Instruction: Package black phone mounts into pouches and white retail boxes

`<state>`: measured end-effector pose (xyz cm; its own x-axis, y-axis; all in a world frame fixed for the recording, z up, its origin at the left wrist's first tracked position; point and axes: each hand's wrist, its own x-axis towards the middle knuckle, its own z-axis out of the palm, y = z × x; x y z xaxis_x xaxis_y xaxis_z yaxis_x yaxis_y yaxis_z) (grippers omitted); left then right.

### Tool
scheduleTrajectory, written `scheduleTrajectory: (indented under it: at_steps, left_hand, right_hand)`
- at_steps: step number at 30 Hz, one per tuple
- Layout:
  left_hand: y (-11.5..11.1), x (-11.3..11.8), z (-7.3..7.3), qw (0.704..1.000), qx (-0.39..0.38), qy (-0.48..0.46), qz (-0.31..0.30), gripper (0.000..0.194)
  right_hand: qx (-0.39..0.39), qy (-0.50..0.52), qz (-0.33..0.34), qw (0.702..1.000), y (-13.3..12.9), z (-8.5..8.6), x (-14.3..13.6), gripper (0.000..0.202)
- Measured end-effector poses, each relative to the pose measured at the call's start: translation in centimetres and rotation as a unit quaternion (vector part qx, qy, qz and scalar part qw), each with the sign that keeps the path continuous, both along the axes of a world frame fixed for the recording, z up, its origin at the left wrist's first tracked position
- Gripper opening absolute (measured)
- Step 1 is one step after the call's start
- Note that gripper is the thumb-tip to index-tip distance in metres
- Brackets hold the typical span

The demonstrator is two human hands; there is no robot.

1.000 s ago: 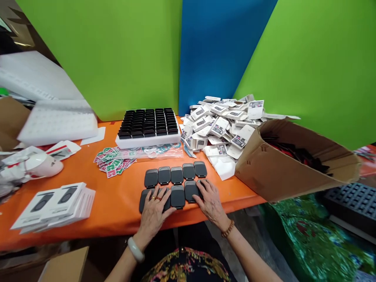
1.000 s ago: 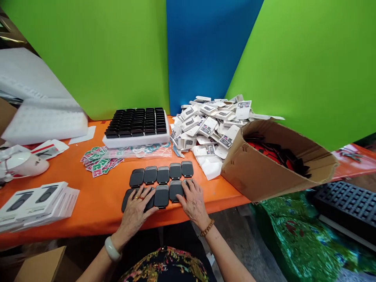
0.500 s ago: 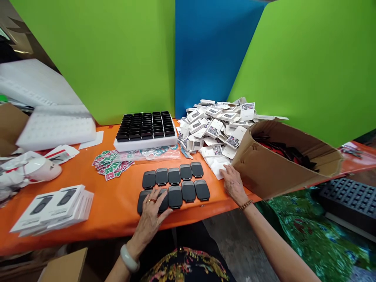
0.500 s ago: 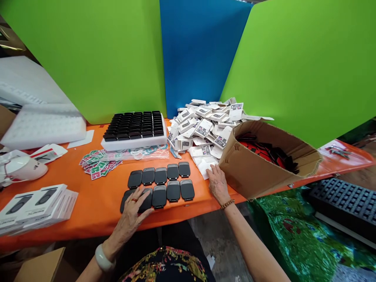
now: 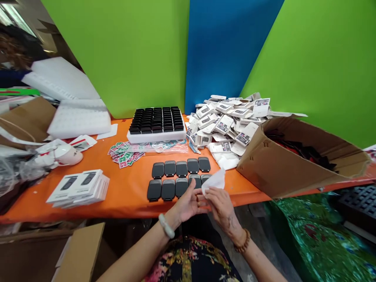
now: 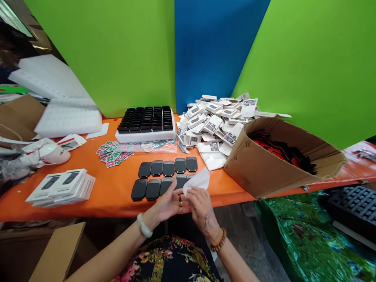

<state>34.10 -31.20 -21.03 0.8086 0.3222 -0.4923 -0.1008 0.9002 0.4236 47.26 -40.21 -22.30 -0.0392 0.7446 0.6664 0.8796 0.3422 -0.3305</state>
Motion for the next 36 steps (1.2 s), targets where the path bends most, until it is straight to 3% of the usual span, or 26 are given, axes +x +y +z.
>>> scheduleTrajectory:
  at_steps: [5, 9, 11, 14, 17, 20, 22, 24, 26, 29, 31, 34, 36]
  left_hand:
    - [1.0, 1.3, -0.4, 0.995, 0.100, 0.013, 0.008, 0.063]
    - [1.1, -0.2, 0.2, 0.987, 0.149, 0.015, -0.052, 0.077]
    - [0.8, -1.1, 0.2, 0.989, 0.138, 0.007, -0.054, 0.068]
    - [0.2, -2.2, 0.1, 0.993, 0.113, 0.013, -0.018, 0.049]
    - [-0.3, -3.2, -0.1, 0.993, 0.111, 0.026, 0.025, 0.038]
    - [-0.6, -4.2, 0.0, 0.994, 0.098, 0.017, 0.051, 0.033]
    - [-0.8, -4.7, 0.1, 0.995, 0.080, 0.012, 0.059, 0.034]
    - [-1.0, -5.0, 0.0, 0.995, 0.070, 0.021, 0.066, 0.036]
    - [-1.3, -5.3, -0.3, 0.994, 0.077, 0.039, 0.072, 0.039]
    - [-1.6, -5.9, -0.5, 0.987, 0.131, 0.068, 0.065, 0.044]
    - [-1.9, -6.4, 0.0, 0.965, 0.226, 0.101, 0.081, 0.050]
    - [-2.5, -7.3, 1.3, 0.894, 0.414, 0.144, 0.093, 0.068]
    - [-3.0, -7.7, 2.1, 0.850, 0.494, 0.161, 0.088, 0.076]
  right_hand:
    - [-0.114, 0.035, 0.108, 0.987, -1.7, 1.3, -3.4, 0.024]
    - [-0.161, 0.065, 0.139, 0.975, -2.3, 2.8, -3.9, 0.016]
    - [-0.158, 0.096, 0.144, 0.972, -2.5, 3.1, -3.9, 0.023]
    - [-0.091, 0.177, 0.105, 0.974, -2.2, 2.6, -3.9, 0.024]
    - [-0.022, 0.269, -0.016, 0.963, -1.1, 1.5, -3.3, 0.022]
    - [-0.106, 0.382, -0.051, 0.917, 0.1, 0.9, -2.5, 0.038]
    - [-0.207, 0.475, 0.004, 0.856, 0.7, 0.9, -2.3, 0.047]
    - [-0.279, 0.543, 0.055, 0.790, 1.0, 1.1, -2.6, 0.044]
    - [-0.309, 0.567, 0.074, 0.760, 1.2, 1.3, -3.2, 0.034]
    - [-0.313, 0.544, 0.048, 0.777, 1.6, 1.7, -3.9, 0.029]
    - [-0.317, 0.493, 0.024, 0.810, 2.0, 2.2, -4.1, 0.031]
    - [-0.309, 0.393, 0.002, 0.866, 2.7, 3.1, -4.2, 0.030]
    - [-0.296, 0.350, 0.000, 0.889, 3.2, 3.7, -4.6, 0.028]
